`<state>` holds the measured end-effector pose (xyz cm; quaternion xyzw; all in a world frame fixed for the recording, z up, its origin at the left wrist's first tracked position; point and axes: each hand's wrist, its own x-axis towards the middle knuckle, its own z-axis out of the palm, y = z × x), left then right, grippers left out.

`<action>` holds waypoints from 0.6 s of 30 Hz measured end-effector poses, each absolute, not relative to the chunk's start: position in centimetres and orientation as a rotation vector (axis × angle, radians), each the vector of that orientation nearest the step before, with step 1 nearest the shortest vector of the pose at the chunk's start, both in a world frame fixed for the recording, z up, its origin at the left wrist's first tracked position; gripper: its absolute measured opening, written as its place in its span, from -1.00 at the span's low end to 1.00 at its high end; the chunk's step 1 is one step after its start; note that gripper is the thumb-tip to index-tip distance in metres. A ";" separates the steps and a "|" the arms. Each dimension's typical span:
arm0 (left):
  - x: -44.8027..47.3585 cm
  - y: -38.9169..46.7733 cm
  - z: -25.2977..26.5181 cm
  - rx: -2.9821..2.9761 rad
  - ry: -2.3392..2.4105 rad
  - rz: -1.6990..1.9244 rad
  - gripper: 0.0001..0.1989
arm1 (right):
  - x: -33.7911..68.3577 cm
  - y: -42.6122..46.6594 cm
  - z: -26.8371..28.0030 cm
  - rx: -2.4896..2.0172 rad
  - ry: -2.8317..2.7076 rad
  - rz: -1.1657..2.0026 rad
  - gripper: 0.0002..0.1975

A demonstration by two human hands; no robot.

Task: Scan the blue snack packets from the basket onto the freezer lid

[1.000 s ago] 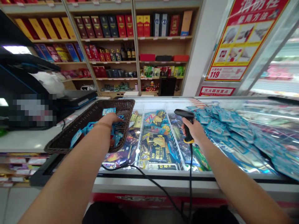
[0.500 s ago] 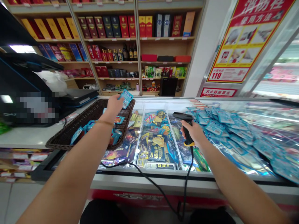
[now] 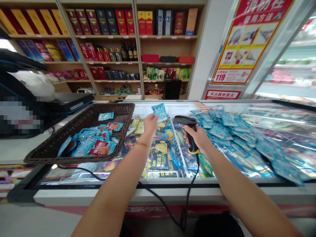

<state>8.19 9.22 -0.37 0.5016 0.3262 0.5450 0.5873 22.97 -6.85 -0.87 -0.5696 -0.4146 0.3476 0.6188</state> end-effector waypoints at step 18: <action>7.8 8.5 -3.1 1.070 0.717 1.192 -0.61 | 21.6 -7.9 -0.5 -1.446 -1.155 0.731 -0.60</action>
